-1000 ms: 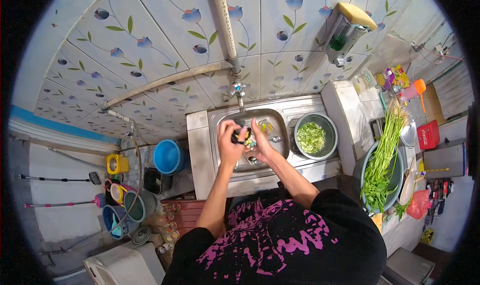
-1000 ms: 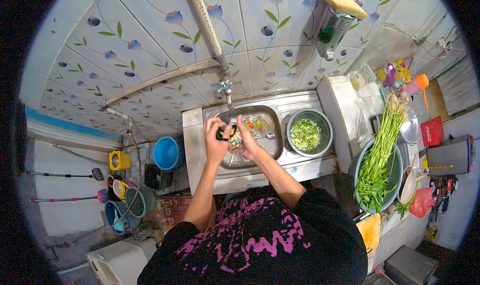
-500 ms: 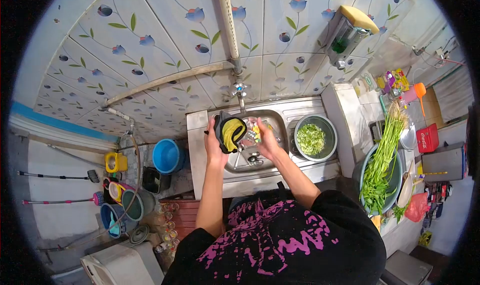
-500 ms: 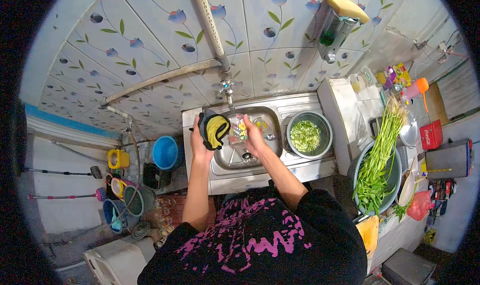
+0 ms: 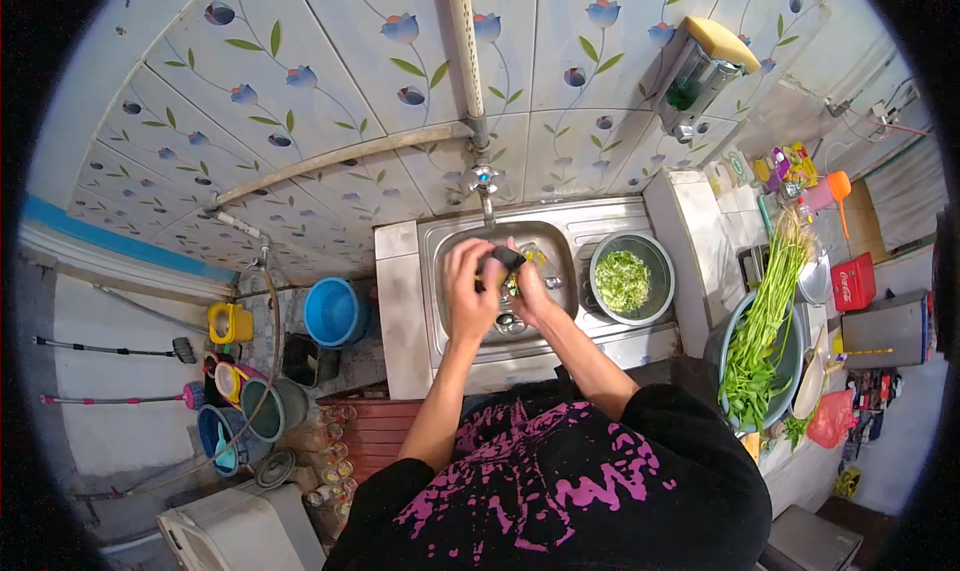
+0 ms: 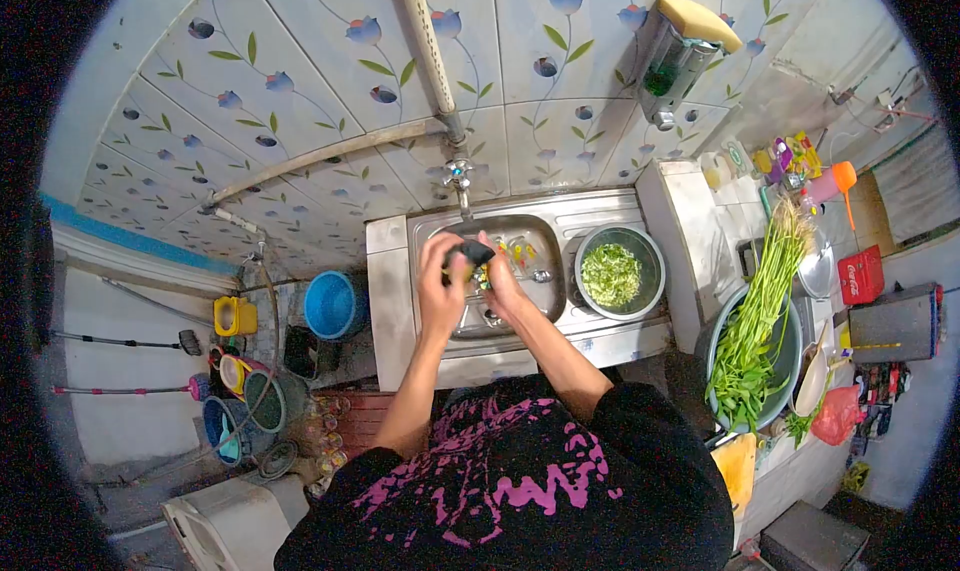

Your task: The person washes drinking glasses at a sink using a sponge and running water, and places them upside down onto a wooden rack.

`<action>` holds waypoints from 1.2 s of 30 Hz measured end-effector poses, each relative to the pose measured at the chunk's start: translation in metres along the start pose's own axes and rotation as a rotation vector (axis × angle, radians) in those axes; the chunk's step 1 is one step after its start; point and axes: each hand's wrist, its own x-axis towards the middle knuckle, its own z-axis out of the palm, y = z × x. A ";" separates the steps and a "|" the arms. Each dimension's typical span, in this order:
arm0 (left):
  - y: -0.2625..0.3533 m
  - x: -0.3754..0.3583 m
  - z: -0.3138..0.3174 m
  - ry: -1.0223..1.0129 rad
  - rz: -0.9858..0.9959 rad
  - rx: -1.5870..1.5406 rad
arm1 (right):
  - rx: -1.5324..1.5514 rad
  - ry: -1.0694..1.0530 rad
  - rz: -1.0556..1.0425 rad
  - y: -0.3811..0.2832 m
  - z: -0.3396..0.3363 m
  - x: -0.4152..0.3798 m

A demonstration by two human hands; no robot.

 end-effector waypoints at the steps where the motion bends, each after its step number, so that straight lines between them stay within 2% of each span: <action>1: 0.014 -0.004 -0.002 -0.060 0.077 0.062 | -0.001 0.000 -0.001 0.000 -0.003 0.000; 3: 0.033 -0.009 -0.006 -0.178 0.230 0.189 | 0.099 -0.037 0.037 0.000 -0.010 -0.001; 5: 0.016 -0.007 -0.005 -0.147 0.208 0.143 | 0.145 -0.055 0.056 -0.001 -0.010 -0.004; 8: -0.029 -0.010 0.000 -0.090 0.154 0.051 | -0.032 0.030 0.138 -0.003 -0.002 -0.018; 10: -0.054 -0.013 0.000 0.016 -0.400 -0.231 | -0.020 0.014 0.123 0.002 -0.003 -0.019; 11: -0.056 -0.013 -0.003 0.017 -0.403 -0.233 | -0.006 -0.004 0.107 0.005 -0.005 -0.019; 13: -0.060 -0.017 -0.013 0.079 -0.608 -0.452 | 0.010 -0.018 0.097 0.010 -0.009 -0.019; 14: -0.060 -0.020 -0.016 0.110 -0.713 -0.560 | -0.143 -0.018 -0.014 0.011 -0.013 -0.017; 16: -0.060 -0.030 -0.020 0.107 -0.739 -0.556 | -0.445 -0.013 -0.223 0.015 -0.021 -0.020; 21: -0.059 -0.058 -0.021 0.076 -0.836 -0.563 | -0.467 0.034 -0.213 0.016 -0.041 -0.046; 25: -0.075 -0.088 -0.015 0.033 -0.922 -0.562 | -0.630 0.100 -0.208 0.028 -0.061 -0.070; 28: -0.086 -0.107 -0.011 0.012 -0.976 -0.585 | -1.105 0.101 -0.346 0.062 -0.095 -0.078; 33: -0.086 -0.131 -0.023 0.043 -1.059 -0.643 | -1.325 0.092 -0.317 0.095 -0.103 -0.105; 36: -0.091 -0.141 -0.032 0.041 -1.086 -0.672 | -1.358 0.045 -0.452 0.117 -0.113 -0.114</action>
